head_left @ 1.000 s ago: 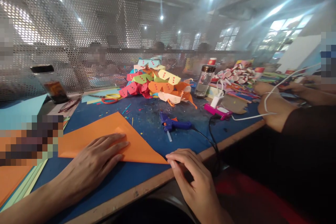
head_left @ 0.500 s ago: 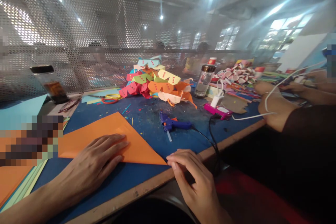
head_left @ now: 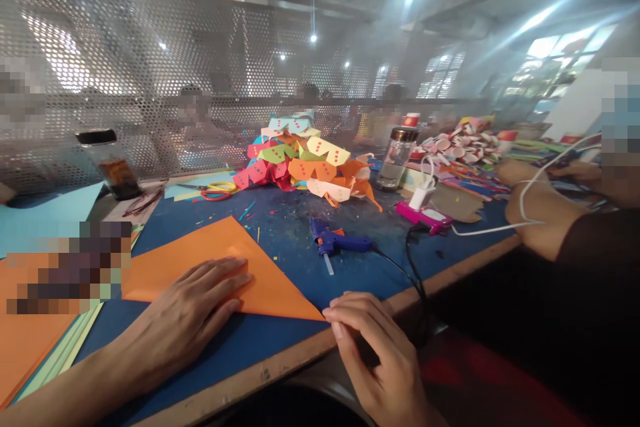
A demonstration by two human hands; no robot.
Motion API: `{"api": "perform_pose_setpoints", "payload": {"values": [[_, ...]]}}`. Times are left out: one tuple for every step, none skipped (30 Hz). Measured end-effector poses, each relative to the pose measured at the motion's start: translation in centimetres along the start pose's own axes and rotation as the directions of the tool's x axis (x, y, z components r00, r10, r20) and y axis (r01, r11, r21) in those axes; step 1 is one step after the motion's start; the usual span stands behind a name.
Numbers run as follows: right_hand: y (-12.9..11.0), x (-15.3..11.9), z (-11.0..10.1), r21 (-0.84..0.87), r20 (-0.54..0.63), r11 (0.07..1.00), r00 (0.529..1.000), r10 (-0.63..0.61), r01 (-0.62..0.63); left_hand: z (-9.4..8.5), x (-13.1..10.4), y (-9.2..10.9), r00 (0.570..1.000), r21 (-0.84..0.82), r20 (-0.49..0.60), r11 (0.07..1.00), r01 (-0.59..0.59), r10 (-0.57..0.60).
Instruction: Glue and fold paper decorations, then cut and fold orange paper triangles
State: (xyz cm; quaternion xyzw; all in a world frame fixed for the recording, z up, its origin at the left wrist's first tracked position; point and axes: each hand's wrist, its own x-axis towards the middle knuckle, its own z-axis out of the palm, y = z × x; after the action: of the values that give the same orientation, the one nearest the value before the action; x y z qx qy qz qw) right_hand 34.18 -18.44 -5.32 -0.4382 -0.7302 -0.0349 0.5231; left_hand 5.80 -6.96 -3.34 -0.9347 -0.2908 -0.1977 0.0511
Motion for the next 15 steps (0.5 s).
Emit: {"api": "perform_pose_setpoints", "payload": {"values": [[0.0, 0.0, -0.01, 0.002, 0.002, 1.0, 1.0, -0.002, 0.002, 0.02, -0.03, -0.02, 1.0, 0.001, 0.002, 1.0, 0.001, -0.001], [0.0, -0.01, -0.02, 0.003, 0.003, 1.0, 1.0, -0.005, 0.005, 0.05, -0.08, -0.05, 1.0, 0.001, 0.002, 1.0, 0.002, -0.002], [0.01, -0.02, -0.03, 0.004, 0.003, 1.0, 1.0, -0.007, 0.007, 0.07, -0.14, -0.07, 1.0, 0.0, 0.005, 1.0, 0.004, -0.004], [0.03, -0.04, -0.03, 0.005, 0.004, 1.0, 1.0, -0.011, 0.011, 0.1, -0.19, -0.09, 1.0, -0.001, 0.007, 1.0, 0.008, -0.008], [0.05, -0.06, -0.04, 0.005, 0.003, 1.0, 1.0, -0.017, 0.017, 0.12, -0.25, -0.11, 1.0, -0.001, 0.009, 1.0, 0.01, -0.01], [0.06, -0.08, -0.04, 0.005, 0.003, 1.0, 1.0, -0.022, 0.022, 0.13, -0.29, -0.12, 1.0, 0.0, 0.014, 1.0, 0.013, -0.013], [0.08, -0.1, -0.05, 0.005, 0.003, 1.0, 1.0, -0.026, 0.026, 0.14, -0.31, -0.13, 1.0, 0.003, 0.019, 1.0, 0.015, -0.015], [0.11, -0.13, -0.05, 0.005, 0.004, 1.0, 1.0, -0.028, 0.028, 0.15, -0.32, -0.14, 1.0, 0.008, 0.025, 1.0, 0.016, -0.016], [0.13, -0.15, -0.05, 0.005, 0.008, 1.0, 1.0, -0.028, 0.028, 0.16, -0.32, -0.16, 0.999, 0.012, 0.031, 1.0, 0.014, -0.015], [0.16, -0.17, -0.05, 0.006, 0.012, 1.0, 1.0, -0.028, 0.028, 0.17, -0.31, -0.19, 0.999, 0.014, 0.036, 1.0, 0.012, -0.012], [0.19, -0.19, -0.04, 0.007, 0.018, 1.0, 0.999, -0.028, 0.028, 0.19, -0.29, -0.21, 0.999, 0.013, 0.039, 1.0, 0.011, -0.012], [0.22, -0.21, -0.03, 0.008, 0.022, 1.0, 0.999, -0.027, 0.026, 0.21, -0.28, -0.24, 0.999, 0.008, 0.04, 1.0, 0.011, -0.011], [0.25, -0.22, -0.02, 0.009, 0.024, 1.0, 0.999, -0.029, 0.029, 0.23, -0.26, -0.27, 0.999, 0.002, 0.04, 1.0, 0.011, -0.011], [0.27, -0.23, -0.01, 0.01, 0.024, 0.999, 0.999, -0.033, 0.032, 0.25, -0.25, -0.29, 0.999, -0.003, 0.043, 1.0, 0.013, -0.013], [0.28, -0.24, 0.01, 0.01, 0.022, 0.999, 0.999, -0.034, 0.034, 0.26, -0.25, -0.3, 0.999, -0.006, 0.047, 1.0, 0.014, -0.013]]}}
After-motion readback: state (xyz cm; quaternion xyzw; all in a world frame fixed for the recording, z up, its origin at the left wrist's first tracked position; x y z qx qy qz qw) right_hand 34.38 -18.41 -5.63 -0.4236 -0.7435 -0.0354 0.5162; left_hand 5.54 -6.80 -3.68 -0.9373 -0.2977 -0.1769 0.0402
